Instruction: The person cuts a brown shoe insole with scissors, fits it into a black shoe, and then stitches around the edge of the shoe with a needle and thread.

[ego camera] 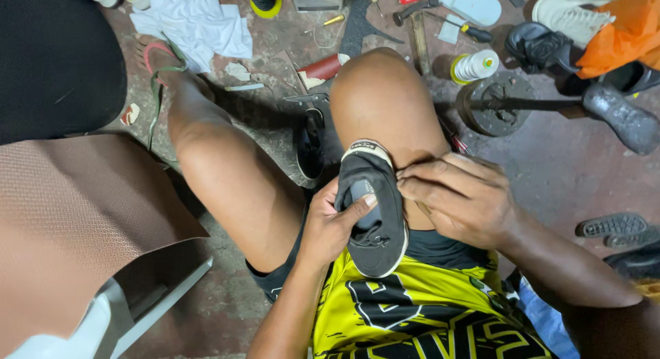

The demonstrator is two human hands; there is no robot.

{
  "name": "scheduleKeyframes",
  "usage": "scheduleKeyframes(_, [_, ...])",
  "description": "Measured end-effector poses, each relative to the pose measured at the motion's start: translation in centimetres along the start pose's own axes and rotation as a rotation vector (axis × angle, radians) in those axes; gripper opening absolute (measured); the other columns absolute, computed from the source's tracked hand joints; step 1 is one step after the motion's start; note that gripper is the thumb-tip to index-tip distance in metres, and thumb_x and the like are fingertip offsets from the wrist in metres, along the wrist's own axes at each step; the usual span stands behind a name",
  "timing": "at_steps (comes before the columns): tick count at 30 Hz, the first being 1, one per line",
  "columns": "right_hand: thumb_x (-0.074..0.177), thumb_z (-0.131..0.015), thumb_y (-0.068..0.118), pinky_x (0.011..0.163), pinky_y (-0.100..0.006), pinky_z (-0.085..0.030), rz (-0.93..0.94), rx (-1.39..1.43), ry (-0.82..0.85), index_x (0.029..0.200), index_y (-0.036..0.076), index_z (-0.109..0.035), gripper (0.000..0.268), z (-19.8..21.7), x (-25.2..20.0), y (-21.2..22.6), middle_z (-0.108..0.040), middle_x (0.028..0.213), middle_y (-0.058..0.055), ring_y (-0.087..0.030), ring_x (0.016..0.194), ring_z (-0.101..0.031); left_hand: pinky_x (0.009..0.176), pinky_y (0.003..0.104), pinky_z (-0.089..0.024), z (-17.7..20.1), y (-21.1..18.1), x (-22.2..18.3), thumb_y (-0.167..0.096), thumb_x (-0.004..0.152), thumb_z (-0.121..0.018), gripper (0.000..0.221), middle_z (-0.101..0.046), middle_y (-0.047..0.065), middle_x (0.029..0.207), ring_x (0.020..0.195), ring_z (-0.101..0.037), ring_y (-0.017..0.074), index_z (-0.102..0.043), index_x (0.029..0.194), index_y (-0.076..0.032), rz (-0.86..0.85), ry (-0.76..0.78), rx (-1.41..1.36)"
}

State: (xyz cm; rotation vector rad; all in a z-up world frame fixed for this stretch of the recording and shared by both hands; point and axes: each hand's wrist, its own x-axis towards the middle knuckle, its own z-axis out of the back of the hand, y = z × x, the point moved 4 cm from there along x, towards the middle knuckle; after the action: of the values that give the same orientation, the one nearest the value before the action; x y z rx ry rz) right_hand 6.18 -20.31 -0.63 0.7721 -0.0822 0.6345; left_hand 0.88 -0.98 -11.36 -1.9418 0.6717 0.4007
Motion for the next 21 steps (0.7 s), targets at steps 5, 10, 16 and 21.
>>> scheduleKeyframes(5, [0.077,-0.082,-0.003,0.075,-0.034,-0.057,0.016,0.004,-0.117,0.103,0.005,-0.072,0.029,-0.5,-0.2,-0.5,-0.073,0.106,-0.009,-0.025,0.088,-0.07,0.088,0.026,-0.055,0.2,-0.9,0.7,0.003,0.094,-0.069,0.025,-0.072,0.001,0.107,0.094,-0.065,0.0079,-0.068,0.119,0.001,0.018,0.034,0.056])
scheduleKeyframes(10, [0.078,-0.084,-0.003,0.074,-0.033,-0.056,0.003,0.006,-0.177,0.104,0.003,-0.072,0.029,-0.5,0.5,-1.2,-0.073,0.107,-0.01,-0.024,0.084,-0.069,0.086,0.026,-0.055,0.0,-1.1,0.9,0.003,0.094,-0.07,0.025,-0.072,0.0,0.104,0.092,-0.064,0.0072,-0.068,0.118,0.001,0.046,0.022,0.097])
scheduleKeyframes(16, [0.077,-0.083,-0.004,0.074,-0.033,-0.056,-0.054,0.014,-0.135,0.104,0.003,-0.071,0.031,0.1,0.9,-1.5,-0.074,0.107,-0.01,-0.024,0.085,-0.07,0.087,0.025,-0.054,-0.7,-2.6,0.6,0.001,0.093,-0.071,0.026,-0.073,0.0,0.105,0.094,-0.064,0.0058,-0.069,0.12,0.0,0.019,0.041,0.217])
scheduleKeyframes(21, [0.08,-0.083,-0.006,0.079,-0.034,-0.058,-0.024,0.038,-0.148,0.106,0.003,-0.07,0.03,0.1,1.4,-1.9,-0.073,0.109,-0.01,-0.025,0.089,-0.071,0.086,0.025,-0.055,-0.6,-3.2,0.9,-0.003,0.091,-0.073,0.029,-0.073,-0.001,0.104,0.092,-0.064,0.0052,-0.069,0.12,-0.001,0.059,0.055,0.26])
